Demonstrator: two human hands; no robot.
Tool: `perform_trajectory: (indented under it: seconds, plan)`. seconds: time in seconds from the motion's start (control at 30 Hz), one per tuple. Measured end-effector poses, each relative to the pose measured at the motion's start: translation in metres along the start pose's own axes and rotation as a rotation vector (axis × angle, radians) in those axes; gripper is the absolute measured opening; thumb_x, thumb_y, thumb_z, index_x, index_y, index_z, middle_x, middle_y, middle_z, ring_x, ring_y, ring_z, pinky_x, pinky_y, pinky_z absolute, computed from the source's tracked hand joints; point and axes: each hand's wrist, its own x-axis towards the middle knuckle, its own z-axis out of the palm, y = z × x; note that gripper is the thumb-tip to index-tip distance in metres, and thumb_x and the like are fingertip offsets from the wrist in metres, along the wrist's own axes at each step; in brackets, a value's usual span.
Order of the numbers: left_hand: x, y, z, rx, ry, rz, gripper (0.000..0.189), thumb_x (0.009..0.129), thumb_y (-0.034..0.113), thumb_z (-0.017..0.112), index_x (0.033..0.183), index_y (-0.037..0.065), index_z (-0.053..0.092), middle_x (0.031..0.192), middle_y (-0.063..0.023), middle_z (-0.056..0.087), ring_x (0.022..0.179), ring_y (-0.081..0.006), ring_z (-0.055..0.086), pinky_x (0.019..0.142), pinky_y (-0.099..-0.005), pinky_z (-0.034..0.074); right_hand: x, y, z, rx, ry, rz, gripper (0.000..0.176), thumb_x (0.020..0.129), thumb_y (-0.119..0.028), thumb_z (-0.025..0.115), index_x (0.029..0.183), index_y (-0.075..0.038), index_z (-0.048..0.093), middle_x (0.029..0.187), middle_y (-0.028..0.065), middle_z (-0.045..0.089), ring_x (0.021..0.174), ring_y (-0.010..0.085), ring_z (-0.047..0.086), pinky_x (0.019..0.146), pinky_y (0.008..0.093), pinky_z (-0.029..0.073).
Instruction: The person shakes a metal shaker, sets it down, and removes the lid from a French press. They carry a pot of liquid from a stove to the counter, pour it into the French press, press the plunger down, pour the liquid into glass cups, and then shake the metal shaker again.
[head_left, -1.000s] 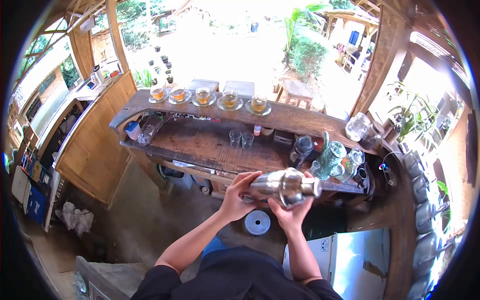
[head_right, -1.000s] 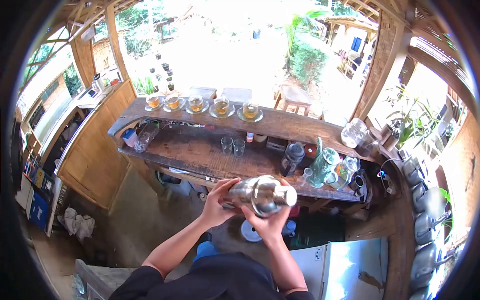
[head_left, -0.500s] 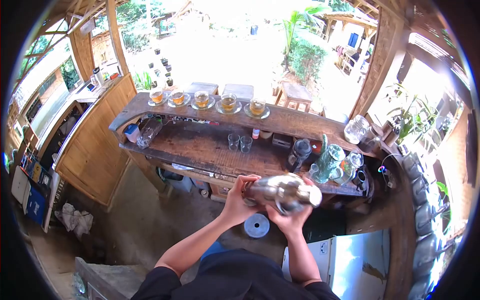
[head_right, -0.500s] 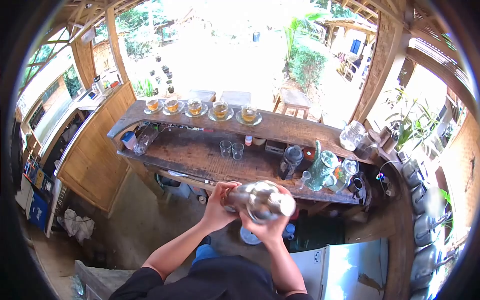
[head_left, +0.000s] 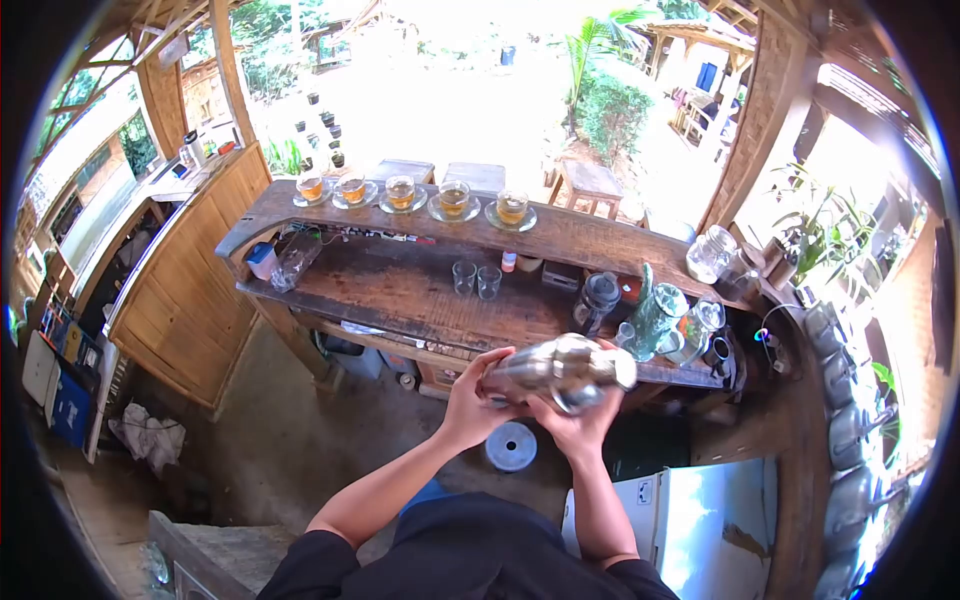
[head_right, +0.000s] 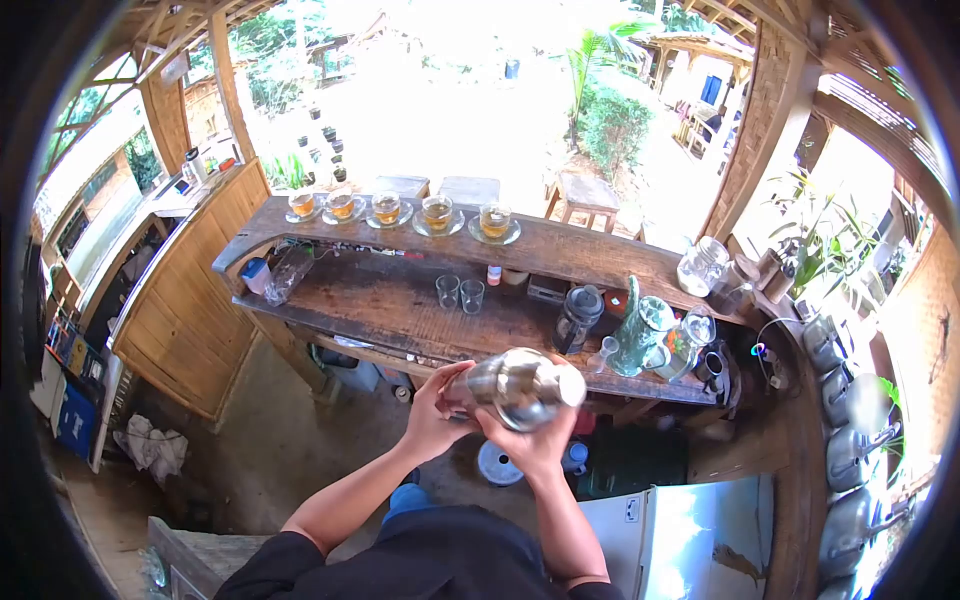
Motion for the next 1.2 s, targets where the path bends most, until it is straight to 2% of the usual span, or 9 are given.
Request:
perform_trajectory:
  seconds: [0.13, 0.3, 0.4, 0.67, 0.77, 0.83, 0.9, 1.03, 1.2]
  plan:
    - [0.008, 0.091, 0.015, 0.548, -0.121, 0.731, 0.075, 0.054, -0.003, 0.082, 0.125, 0.009, 0.064, 0.125, -0.012, 0.061, 0.114, -0.031, 0.062, 0.095, -0.0393, 0.053, 0.0, -0.038, -0.009, 0.481, 0.146, -0.286, 0.133, 0.055, -0.042, 0.097, 0.151, -0.019, 0.009, 0.136, 0.0228, 0.045, 0.118, 0.0413, 0.057, 0.096, 0.0538, 0.053]
    - [0.018, 0.056, 0.002, 0.563, -0.119, 0.676, 0.078, 0.057, -0.001, 0.086, 0.13, 0.007, 0.06, 0.127, -0.0111, 0.061, 0.115, -0.0261, 0.062, 0.096, -0.0388, 0.053, 0.001, -0.007, -0.002, 0.236, -0.009, -0.266, 0.124, 0.062, -0.034, 0.096, 0.151, -0.015, 0.012, 0.137, 0.0189, 0.043, 0.124, 0.0366, 0.053, 0.102, 0.0483, 0.048]
    - [0.007, -0.002, -0.014, 0.065, -0.108, -0.1, 0.086, 0.068, 0.004, 0.09, 0.143, 0.006, 0.048, 0.131, -0.009, 0.059, 0.122, -0.0157, 0.056, 0.094, -0.0332, 0.055, 0.0, 0.011, 0.003, 0.035, -0.085, 0.214, 0.112, 0.06, -0.031, 0.096, 0.144, -0.002, 0.028, 0.133, 0.015, 0.044, 0.118, 0.025, 0.051, 0.104, 0.042, 0.042]
    - [0.006, 0.1, 0.018, 0.451, -0.19, 0.76, 0.078, 0.057, -0.004, 0.087, 0.123, 0.009, 0.048, 0.134, -0.0167, 0.058, 0.122, -0.0338, 0.059, 0.096, -0.0406, 0.052, -0.007, -0.046, -0.011, 0.52, 0.206, -0.212, 0.137, 0.052, -0.045, 0.098, 0.152, -0.026, 0.006, 0.142, 0.0226, 0.041, 0.12, 0.0429, 0.056, 0.097, 0.0554, 0.054]
    - [0.008, 0.058, 0.009, 0.34, -0.13, 0.532, 0.08, 0.058, -0.005, 0.087, 0.124, 0.01, 0.045, 0.136, -0.0169, 0.056, 0.123, -0.0297, 0.059, 0.093, -0.039, 0.053, 0.001, -0.019, 0.002, 0.378, 0.185, -0.262, 0.131, 0.05, -0.044, 0.099, 0.147, -0.013, 0.017, 0.135, 0.0206, 0.049, 0.117, 0.0368, 0.06, 0.094, 0.0484, 0.056]
    - [0.004, 0.0, -0.006, 0.021, -0.093, 0.078, 0.078, 0.063, -0.003, 0.089, 0.124, 0.009, 0.042, 0.142, -0.0129, 0.05, 0.124, -0.0203, 0.055, 0.093, -0.0336, 0.055, 0.005, -0.005, -0.01, -0.361, -0.098, -0.265, 0.108, 0.055, -0.034, 0.097, 0.136, -0.004, 0.033, 0.126, 0.0181, 0.054, 0.105, 0.0267, 0.064, 0.088, 0.0386, 0.055]
    - [-0.008, -0.026, -0.007, -0.055, -0.012, -0.109, 0.076, 0.067, 0.0, 0.089, 0.126, 0.009, 0.042, 0.141, -0.0118, 0.05, 0.124, -0.0201, 0.056, 0.095, -0.0341, 0.054, 0.004, 0.003, 0.001, -0.142, -0.168, 0.121, 0.094, 0.057, -0.027, 0.094, 0.131, -0.002, 0.04, 0.122, 0.0166, 0.055, 0.102, 0.0209, 0.061, 0.091, 0.0362, 0.051]
    - [-0.001, 0.012, -0.005, 0.046, -0.027, -0.014, 0.076, 0.065, -0.001, 0.088, 0.127, 0.009, 0.046, 0.141, -0.0133, 0.052, 0.125, -0.0234, 0.056, 0.096, -0.0354, 0.054, 0.003, 0.004, -0.014, -0.072, -0.067, -0.182, 0.112, 0.054, -0.029, 0.095, 0.141, -0.004, 0.029, 0.127, 0.0186, 0.052, 0.115, 0.027, 0.058, 0.095, 0.0417, 0.051]
    - [0.007, 0.083, 0.004, 0.44, -0.212, 0.617, 0.075, 0.063, -0.001, 0.087, 0.127, 0.009, 0.05, 0.139, -0.0176, 0.054, 0.128, -0.0298, 0.056, 0.098, -0.0379, 0.051, 0.001, -0.052, -0.004, 0.455, 0.083, -0.313, 0.132, 0.053, -0.038, 0.098, 0.147, -0.032, 0.007, 0.131, 0.0168, 0.044, 0.12, 0.0412, 0.055, 0.098, 0.0564, 0.053]
